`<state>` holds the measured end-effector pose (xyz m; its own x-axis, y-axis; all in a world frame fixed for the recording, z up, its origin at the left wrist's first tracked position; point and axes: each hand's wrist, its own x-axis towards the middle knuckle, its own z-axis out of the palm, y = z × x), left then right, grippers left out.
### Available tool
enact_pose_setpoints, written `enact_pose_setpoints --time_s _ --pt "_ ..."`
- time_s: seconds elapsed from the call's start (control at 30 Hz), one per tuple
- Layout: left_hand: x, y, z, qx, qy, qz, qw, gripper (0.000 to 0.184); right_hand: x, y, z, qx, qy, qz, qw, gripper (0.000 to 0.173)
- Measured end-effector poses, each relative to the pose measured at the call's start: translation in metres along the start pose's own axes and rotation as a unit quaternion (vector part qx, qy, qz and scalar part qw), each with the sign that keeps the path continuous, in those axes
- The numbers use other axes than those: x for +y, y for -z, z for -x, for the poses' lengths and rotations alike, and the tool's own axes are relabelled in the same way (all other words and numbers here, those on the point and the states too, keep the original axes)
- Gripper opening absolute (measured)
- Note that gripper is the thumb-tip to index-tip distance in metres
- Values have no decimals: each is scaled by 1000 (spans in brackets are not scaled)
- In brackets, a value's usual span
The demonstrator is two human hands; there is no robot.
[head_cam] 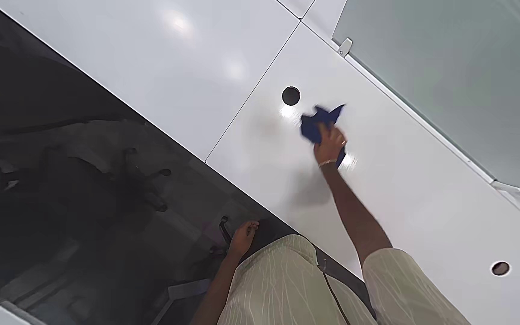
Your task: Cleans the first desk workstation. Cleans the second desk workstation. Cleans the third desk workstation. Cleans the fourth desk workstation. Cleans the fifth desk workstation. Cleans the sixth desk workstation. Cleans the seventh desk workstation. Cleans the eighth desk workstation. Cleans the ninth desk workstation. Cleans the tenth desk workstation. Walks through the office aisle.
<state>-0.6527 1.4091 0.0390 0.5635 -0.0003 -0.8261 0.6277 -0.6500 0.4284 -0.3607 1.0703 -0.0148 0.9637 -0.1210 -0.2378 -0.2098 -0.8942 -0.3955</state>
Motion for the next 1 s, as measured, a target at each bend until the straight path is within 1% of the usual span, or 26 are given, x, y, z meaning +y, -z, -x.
enact_pose_setpoints --time_s 0.03,0.1,0.13,0.17,0.2,0.23,0.27,0.3,0.37,0.4,0.43,0.5,0.53,0.57,0.63,0.7,0.73,0.8,0.83,0.87,0.9,0.93,1.0 --pt "-4 0 1 -8 5 -7 1000 27 -13 -16 57 -61 48 -12 997 57" --pt "-9 1 2 -28 14 -32 999 28 -25 -43 175 -158 147 -36 976 52" --pt "-11 2 2 -38 19 -42 998 29 -22 -54 222 -182 197 -55 962 50" --pt "-15 4 0 -43 20 -47 998 30 -14 -62 255 -181 252 -60 949 48" --pt "-19 4 -1 -45 23 -52 997 31 -3 -64 271 -169 297 -57 938 43" --pt "-25 4 -1 -46 26 -57 997 32 9 -59 270 -179 316 -64 929 41" --pt "-30 3 1 -54 28 -61 996 33 20 -48 260 -185 308 -70 931 38" --pt "-35 2 2 -65 28 -70 995 33 33 -36 243 -174 272 -61 944 37" --pt "-41 0 -2 -79 21 -85 993 33 66 -5 183 -128 125 -17 984 41" --pt "-44 -2 0 -82 18 -89 993 32 88 8 154 -79 44 6 996 48" --pt "-49 -4 1 -83 13 -93 992 31 110 20 128 -18 -28 23 999 55" --pt "-61 -9 1 -79 -1 -93 993 30 143 42 95 85 -153 35 984 60" --pt "-70 -11 2 -73 -4 -90 993 30 149 43 96 113 -201 33 972 60" --pt "-77 -14 7 -67 -4 -83 994 30 148 38 114 124 -225 26 966 59" --pt "-92 -21 18 -53 0 -66 996 30 126 12 176 116 -230 19 966 57" --pt "-110 -25 32 -40 9 -59 997 30 87 -25 255 96 -180 16 979 52" --pt "-120 -27 41 -40 23 -63 997 30 68 -41 295 77 -148 10 986 52" --pt "-135 -31 54 -44 54 -76 995 31 38 -63 351 24 -91 -12 996 55" --pt "-146 -33 62 -43 66 -77 994 32 30 -74 367 20 -54 -13 998 56" --pt "-158 -34 70 -41 76 -75 993 33 25 -82 377 24 -20 -7 1000 57" --pt "-171 -36 78 -39 86 -68 993 34 21 -85 379 9 4 -4 1000 58" --pt "-185 -39 83 -34 91 -57 994 33 18 -82 375 -32 25 -1 999 61" --pt "-206 -43 89 -23 103 -40 994 32 0 -68 359 -168 78 10 983 65"
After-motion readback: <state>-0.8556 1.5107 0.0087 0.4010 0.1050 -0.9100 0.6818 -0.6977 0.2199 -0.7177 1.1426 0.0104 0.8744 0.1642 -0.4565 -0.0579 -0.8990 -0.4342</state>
